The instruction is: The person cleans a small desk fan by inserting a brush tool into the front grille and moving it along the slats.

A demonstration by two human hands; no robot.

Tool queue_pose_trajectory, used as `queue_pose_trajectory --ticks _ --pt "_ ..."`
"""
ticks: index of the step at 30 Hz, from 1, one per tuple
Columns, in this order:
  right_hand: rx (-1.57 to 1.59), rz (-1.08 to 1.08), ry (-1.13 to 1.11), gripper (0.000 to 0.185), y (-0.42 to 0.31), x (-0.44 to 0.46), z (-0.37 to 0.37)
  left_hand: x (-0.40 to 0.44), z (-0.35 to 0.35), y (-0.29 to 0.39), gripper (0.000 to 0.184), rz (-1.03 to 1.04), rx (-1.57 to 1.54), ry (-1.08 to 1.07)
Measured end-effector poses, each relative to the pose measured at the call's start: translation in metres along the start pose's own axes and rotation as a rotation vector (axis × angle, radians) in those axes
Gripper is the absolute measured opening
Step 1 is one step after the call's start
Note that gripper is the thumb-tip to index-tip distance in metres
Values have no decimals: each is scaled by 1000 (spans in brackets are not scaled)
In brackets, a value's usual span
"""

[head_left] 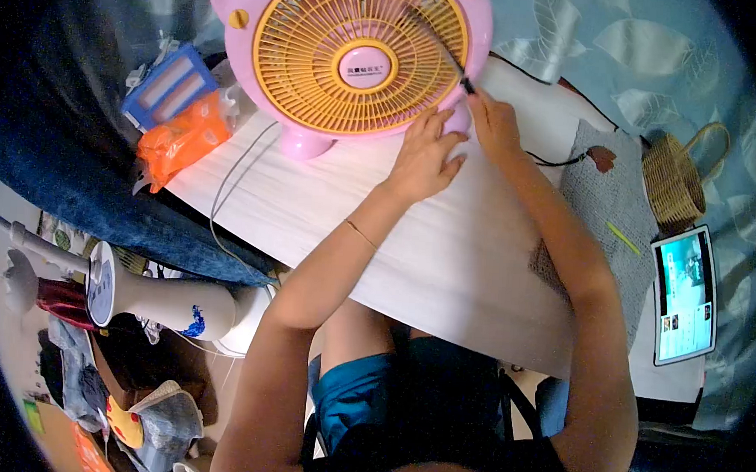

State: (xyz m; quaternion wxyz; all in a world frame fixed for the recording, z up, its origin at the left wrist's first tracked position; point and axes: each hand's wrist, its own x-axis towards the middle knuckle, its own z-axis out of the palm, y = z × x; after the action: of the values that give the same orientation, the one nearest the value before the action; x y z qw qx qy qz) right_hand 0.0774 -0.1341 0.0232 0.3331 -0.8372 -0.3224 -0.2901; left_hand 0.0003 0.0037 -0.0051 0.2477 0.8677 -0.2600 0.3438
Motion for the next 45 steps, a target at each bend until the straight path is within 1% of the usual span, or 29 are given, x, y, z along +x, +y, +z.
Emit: queue_pose_trajectory --ticks 1,2,5,6,9,10,12,13,14,16,17,19,20,21,24,27,30,33,36,39,42,45 --pt "44 61 64 27 1 3 2 0 -1 1 27 -7 -15 -2" --pt "45 -7 112 28 11 6 9 0 -3 5 27 -7 12 17" --pt "132 29 12 28 -3 2 13 1 -3 3 28 -6 -2 -11" --pt "175 102 -82 27 -11 -1 8 5 -6 5 21 70 81 102" --pt "66 -116 -161 27 -10 -14 11 12 -34 3 10 -41 -61 20" --pt "66 -181 -180 26 -12 -17 9 13 -43 4 5 -35 -81 236" --pt "101 -155 -108 27 -15 -17 8 19 -67 6 6 -22 23 592" --pt "120 -141 -69 27 -17 -16 7 22 -82 0 6 54 91 706" --pt "223 44 -65 27 -20 -12 4 16 -99 -9 12 13 140 653" --pt "329 125 76 28 -11 -2 11 16 -101 -35 36 -68 118 961" --pt "379 165 139 29 -8 -1 14 14 -103 -42 45 -89 216 893" --pt "322 98 44 29 -7 -5 16 12 -109 -47 64 -139 406 758" --pt "269 67 -16 29 -10 -8 16 6 -102 -61 81 -243 478 680" --pt "216 34 -77 29 -12 -12 15 6 -99 -63 84 -238 494 671" --pt "53 -211 -248 29 -25 -22 9 4 -96 -65 92 -225 529 639" --pt "133 -55 -114 28 -27 -14 8 3 -96 -67 100 -229 535 618" --pt "284 128 106 24 -14 4 9 3 -94 -68 103 -172 516 633" --pt "173 45 60 25 -17 -5 13 5 -92 -65 105 -209 473 620" --pt "22 -106 -73 27 -28 -17 14 3 -89 -64 107 -209 465 610" --pt "207 -160 -56 26 -36 -20 14 3 -89 -65 107 -216 457 608" --pt "135 -38 8 25 -25 -9 15 4 -89 -62 106 -241 460 599" --pt "243 107 104 24 -15 3 10 1 -87 -62 106 -256 471 607"
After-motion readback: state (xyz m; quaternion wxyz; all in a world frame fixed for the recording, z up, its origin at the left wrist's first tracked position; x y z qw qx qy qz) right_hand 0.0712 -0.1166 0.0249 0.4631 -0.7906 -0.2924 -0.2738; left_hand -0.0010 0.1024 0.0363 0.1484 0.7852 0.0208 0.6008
